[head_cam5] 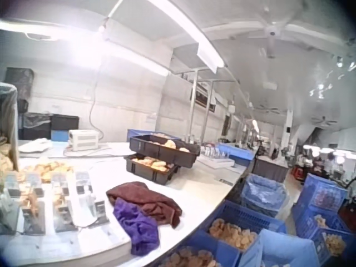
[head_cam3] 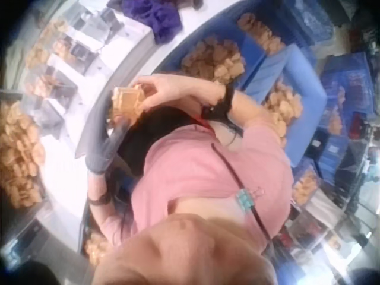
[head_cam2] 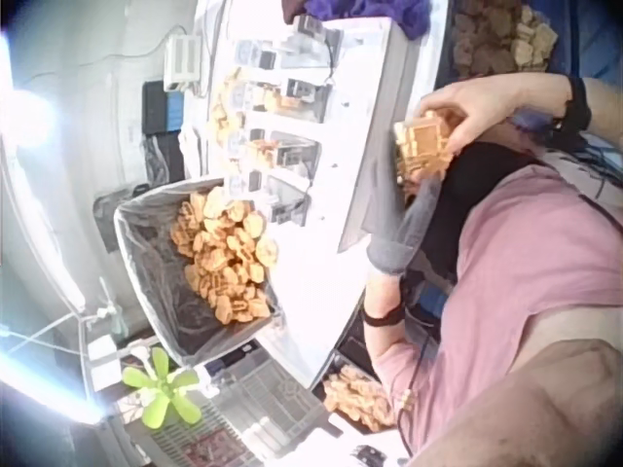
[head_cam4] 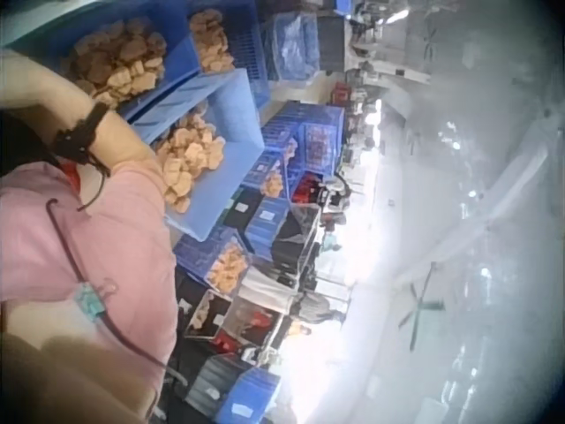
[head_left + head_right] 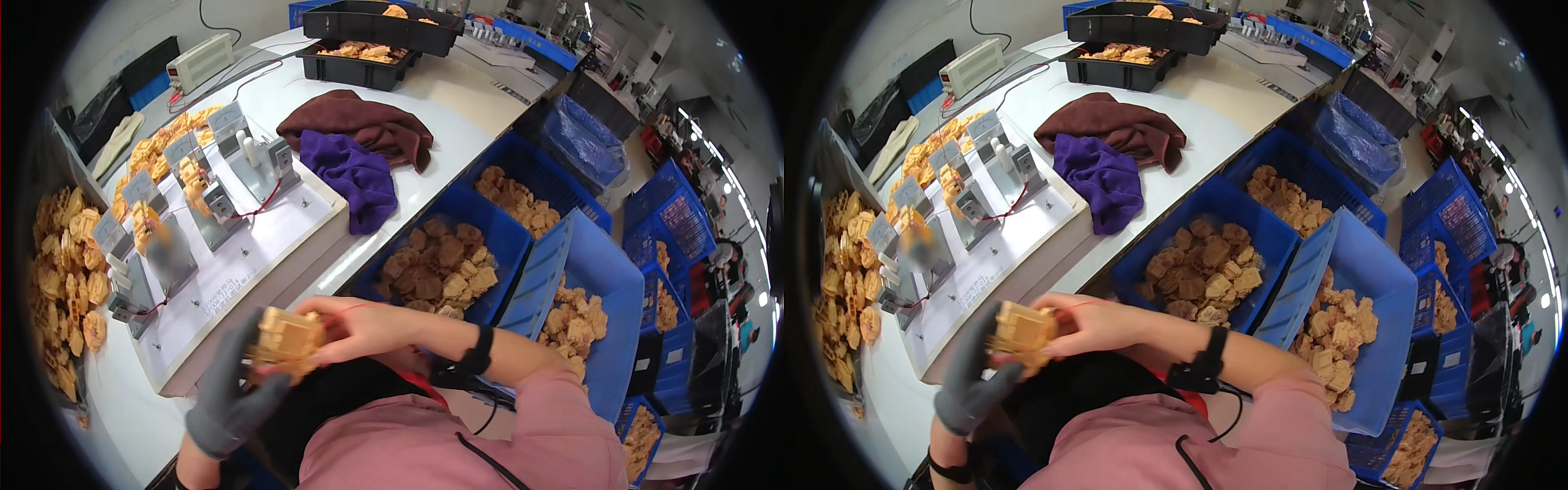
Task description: The recorder is assembling and testing small toy waffle components on a specialized jig.
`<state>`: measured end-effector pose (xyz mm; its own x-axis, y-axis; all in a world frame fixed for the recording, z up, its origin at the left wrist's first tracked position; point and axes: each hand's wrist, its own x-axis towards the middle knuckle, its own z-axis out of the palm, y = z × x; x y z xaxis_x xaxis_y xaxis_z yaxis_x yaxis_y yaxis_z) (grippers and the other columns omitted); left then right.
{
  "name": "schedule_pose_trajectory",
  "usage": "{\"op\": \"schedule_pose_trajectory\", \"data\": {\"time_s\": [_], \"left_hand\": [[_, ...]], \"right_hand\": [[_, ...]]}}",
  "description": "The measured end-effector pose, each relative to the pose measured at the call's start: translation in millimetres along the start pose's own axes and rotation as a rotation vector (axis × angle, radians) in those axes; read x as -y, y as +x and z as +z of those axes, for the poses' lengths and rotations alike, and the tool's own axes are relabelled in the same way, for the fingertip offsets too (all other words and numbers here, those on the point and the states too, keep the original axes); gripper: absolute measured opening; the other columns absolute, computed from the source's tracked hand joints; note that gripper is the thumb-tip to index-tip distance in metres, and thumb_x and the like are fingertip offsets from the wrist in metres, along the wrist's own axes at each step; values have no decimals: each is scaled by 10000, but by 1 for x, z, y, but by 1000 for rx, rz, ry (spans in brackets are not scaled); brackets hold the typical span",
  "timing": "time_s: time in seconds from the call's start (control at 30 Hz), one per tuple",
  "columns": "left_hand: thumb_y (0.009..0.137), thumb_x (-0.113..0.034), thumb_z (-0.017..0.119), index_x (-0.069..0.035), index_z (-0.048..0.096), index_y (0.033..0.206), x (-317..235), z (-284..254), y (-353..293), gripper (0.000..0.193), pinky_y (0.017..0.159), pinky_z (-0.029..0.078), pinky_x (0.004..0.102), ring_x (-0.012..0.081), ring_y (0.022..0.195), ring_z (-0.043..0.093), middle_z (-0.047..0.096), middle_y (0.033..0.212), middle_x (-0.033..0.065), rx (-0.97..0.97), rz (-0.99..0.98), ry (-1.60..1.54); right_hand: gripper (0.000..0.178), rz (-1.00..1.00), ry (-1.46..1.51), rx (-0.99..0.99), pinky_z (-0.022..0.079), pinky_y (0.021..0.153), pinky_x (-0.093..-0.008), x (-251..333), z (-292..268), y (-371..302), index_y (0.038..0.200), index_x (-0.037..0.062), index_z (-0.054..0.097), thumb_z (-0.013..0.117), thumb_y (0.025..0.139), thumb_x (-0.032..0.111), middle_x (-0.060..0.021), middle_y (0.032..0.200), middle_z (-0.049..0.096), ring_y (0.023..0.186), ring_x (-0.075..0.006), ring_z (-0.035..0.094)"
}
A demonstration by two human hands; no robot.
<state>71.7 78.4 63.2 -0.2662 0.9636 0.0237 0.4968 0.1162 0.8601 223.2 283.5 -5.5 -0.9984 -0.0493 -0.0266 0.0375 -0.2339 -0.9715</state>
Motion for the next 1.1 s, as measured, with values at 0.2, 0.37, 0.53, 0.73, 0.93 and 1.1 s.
{"op": "schedule_pose_trajectory", "data": {"time_s": [0.2, 0.37, 0.53, 0.73, 0.93, 1.1], "left_hand": [[791, -255, 824, 11, 416, 1455, 13, -12, -27, 823, 941, 496, 371, 283, 1209, 556, 500, 1363, 179, -40, -35, -44], [847, -16, 632, 18, 517, 1358, 35, -36, -75, 525, 941, 474, 354, 231, 1121, 592, 574, 1274, 134, -561, -171, -14], [928, 36, 562, 6, 558, 1308, 83, -44, -113, 381, 986, 458, 319, 193, 1115, 594, 580, 1255, 97, -990, -235, 125], [943, 17, 558, -13, 584, 1270, 101, -46, -112, 330, 1008, 445, 320, 190, 1149, 566, 570, 1237, 86, -1089, -253, 122], [962, -121, 533, 23, 508, 1351, 105, -40, -94, 415, 1089, 370, 363, 242, 1277, 476, 497, 1356, 144, -985, -259, 62], [939, -117, 537, 82, 395, 1422, 113, -29, -91, 541, 1132, 320, 370, 281, 1337, 432, 449, 1416, 202, -974, -197, 19]], "right_hand": [[545, 485, -81, -447, 558, 874, -297, -41, -117, -110, 1365, 41, 476, 677, 898, 237, -85, 1209, 603, 1042, -145, 635], [241, 253, -262, -1397, 546, 576, -228, -67, -267, -219, 1104, 75, 636, 634, 935, 247, -45, 875, 695, 724, -124, 682], [286, 65, -224, -1642, 474, 548, -149, -49, -292, -226, 1181, 142, 613, 664, 960, 316, 49, 948, 664, 819, -54, 663], [149, 99, -395, -1027, 456, 694, -193, 1, -171, -95, 1048, 74, 658, 640, 978, 204, 11, 874, 643, 758, -50, 584], [95, -159, -831, -377, 490, 743, -263, 67, -21, 30, 981, 8, 673, 654, 888, 5, -45, 877, 660, 833, -128, 623], [130, -478, -1044, -269, 483, 738, -362, 61, 36, 109, 969, 41, 687, 717, 846, 67, -92, 878, 644, 808, -262, 615]]}}
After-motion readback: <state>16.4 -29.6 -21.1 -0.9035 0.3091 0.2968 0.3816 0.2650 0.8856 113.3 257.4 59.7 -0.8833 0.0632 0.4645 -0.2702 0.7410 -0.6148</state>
